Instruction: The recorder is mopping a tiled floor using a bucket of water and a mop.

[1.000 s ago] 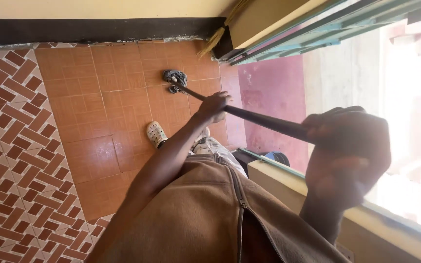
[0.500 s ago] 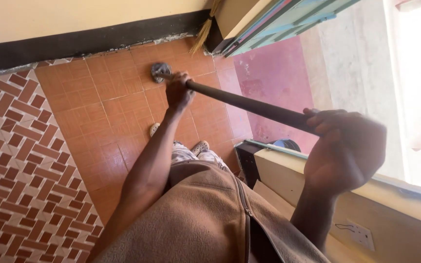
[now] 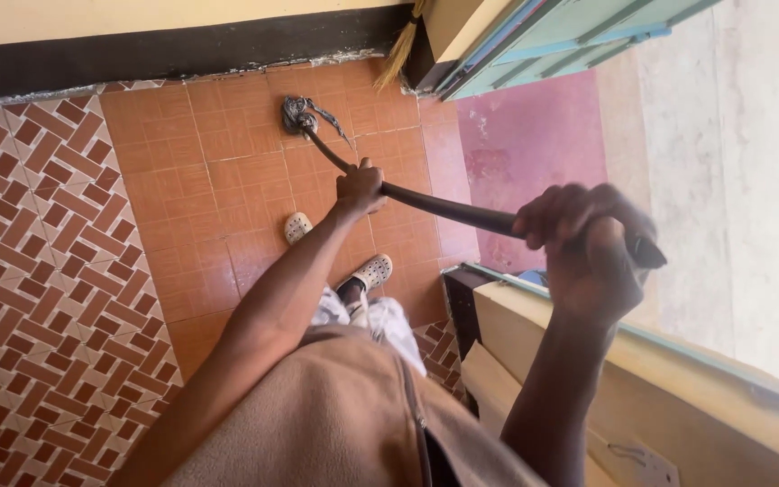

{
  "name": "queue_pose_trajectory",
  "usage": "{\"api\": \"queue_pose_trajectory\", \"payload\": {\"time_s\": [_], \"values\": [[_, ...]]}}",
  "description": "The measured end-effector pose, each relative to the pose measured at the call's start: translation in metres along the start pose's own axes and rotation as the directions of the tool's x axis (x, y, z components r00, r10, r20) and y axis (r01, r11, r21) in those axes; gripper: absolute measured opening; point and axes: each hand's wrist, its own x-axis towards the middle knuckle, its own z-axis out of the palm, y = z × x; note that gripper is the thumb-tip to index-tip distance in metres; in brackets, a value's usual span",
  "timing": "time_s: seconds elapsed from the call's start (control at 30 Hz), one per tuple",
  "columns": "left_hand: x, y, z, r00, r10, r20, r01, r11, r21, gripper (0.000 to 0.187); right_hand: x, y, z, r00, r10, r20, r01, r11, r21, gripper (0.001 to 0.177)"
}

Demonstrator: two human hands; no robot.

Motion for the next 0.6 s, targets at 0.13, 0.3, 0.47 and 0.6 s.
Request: {"api": "queue_pose_trajectory", "payload": {"time_s": [0.13,0.3,0.47,0.6], "values": [[0.029,0.019,0.043,0.995,0.014,0.098,-0.025,0.993,0.118,0.023,-0.032,0.016,-0.039,0.989,-0.081,-0.123,0.09,0.994,0.068,0.051],[0.056,0.026,0.135,0.98,0.192,0.054,-0.198,0.968,0.156,0.026,-0.088,0.022,-0.037,0.961,-0.202,-0.191,0.153,0.958,-0.244,0.049],[0.063,0.029,0.202,0.899,0.413,0.147,-0.435,0.88,0.191,0.02,-0.121,0.01,0.003,0.884,-0.26,-0.388,0.118,0.928,-0.353,0.045],[0.004,0.038,0.157,0.816,0.51,0.272,-0.538,0.843,0.031,0.032,-0.118,-0.014,0.044,0.712,-0.265,-0.65,0.006,0.928,-0.371,0.047]]}}
